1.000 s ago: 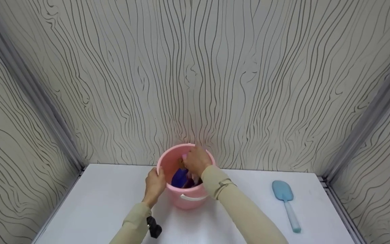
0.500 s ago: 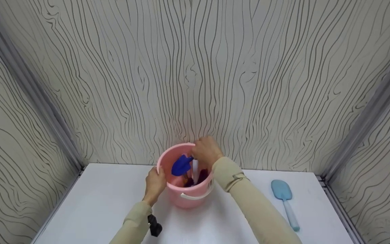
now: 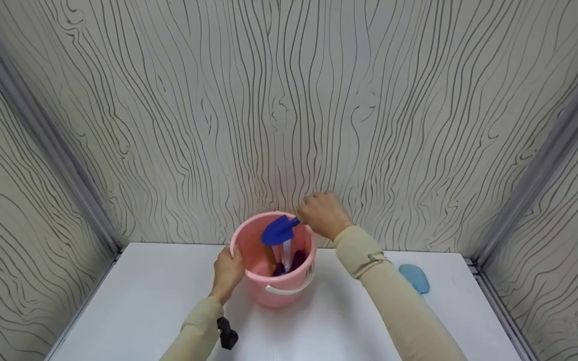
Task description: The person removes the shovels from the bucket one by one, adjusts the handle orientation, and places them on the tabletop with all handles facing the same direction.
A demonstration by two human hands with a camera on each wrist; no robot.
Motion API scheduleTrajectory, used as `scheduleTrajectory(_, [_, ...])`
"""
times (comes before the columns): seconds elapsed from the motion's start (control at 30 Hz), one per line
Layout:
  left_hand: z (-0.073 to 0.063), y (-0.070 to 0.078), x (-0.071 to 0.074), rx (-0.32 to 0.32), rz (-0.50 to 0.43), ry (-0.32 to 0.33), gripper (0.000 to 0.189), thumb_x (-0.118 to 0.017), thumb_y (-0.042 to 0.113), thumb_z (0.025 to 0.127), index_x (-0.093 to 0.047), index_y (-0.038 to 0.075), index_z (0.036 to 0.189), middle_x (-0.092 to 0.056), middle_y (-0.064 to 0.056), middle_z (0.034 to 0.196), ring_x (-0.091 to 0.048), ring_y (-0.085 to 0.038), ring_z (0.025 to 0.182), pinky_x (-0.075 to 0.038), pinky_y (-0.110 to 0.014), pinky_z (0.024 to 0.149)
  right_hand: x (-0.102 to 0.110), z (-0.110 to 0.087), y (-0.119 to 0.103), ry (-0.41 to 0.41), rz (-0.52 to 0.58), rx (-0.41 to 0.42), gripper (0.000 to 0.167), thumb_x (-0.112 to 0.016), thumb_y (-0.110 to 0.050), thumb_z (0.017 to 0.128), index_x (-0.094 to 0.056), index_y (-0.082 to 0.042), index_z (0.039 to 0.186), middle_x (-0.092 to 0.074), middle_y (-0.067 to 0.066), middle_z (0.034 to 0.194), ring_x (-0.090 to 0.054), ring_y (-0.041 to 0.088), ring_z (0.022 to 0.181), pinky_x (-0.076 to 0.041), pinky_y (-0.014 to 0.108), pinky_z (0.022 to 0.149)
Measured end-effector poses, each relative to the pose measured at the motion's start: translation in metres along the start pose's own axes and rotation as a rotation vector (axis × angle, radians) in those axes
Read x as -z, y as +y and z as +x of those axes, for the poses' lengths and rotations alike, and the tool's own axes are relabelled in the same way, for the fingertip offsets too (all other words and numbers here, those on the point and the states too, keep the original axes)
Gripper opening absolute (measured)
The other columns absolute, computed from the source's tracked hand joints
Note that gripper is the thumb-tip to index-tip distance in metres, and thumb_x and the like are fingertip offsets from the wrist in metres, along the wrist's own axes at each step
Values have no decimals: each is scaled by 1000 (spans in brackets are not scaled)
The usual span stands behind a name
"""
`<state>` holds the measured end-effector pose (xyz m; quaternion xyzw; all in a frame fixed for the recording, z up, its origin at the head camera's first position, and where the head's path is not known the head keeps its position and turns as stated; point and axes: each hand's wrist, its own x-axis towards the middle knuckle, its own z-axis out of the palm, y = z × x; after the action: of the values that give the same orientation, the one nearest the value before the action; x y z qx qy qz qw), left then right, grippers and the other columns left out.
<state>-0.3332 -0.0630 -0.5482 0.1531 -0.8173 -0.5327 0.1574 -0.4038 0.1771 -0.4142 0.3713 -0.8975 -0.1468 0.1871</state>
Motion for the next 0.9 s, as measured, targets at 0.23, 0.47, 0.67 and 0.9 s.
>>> scheduleTrajectory(0.23, [-1,0,4,31,-28,-51,33,-48,19,112,-61,-10,121,-73,-21,103,-72,-27,90,-62,-43,77,3,-12,16,24,32,-38,16,-79,-28,97,-78,-13,100,-74,7,90,-68,26,81,-62,47,80])
scheduleTrajectory(0.47, [-3,2,1,25,-34,-65,34,-48,20,112,-61,-9,122,-74,-21,105,-75,-29,93,-63,-44,79,8,-27,33,34,91,-97,18,-79,-27,98,-78,-11,105,-72,7,89,-66,25,79,-62,45,76])
scheduleTrajectory(0.67, [-3,1,1,38,-36,-84,36,-46,21,113,-60,-8,127,-73,-21,108,-74,-27,94,-62,-43,79,7,-37,43,-8,204,-177,20,-79,-24,98,-78,-10,112,-72,7,90,-64,22,76,-61,45,75])
scheduleTrajectory(0.9, [-1,0,4,74,-53,-110,39,-44,23,114,-58,-7,134,-73,-22,118,-74,-30,105,-63,-45,89,2,-42,47,-35,270,-242,23,-75,-25,101,-79,-8,116,-75,9,96,-68,25,83,-62,50,82])
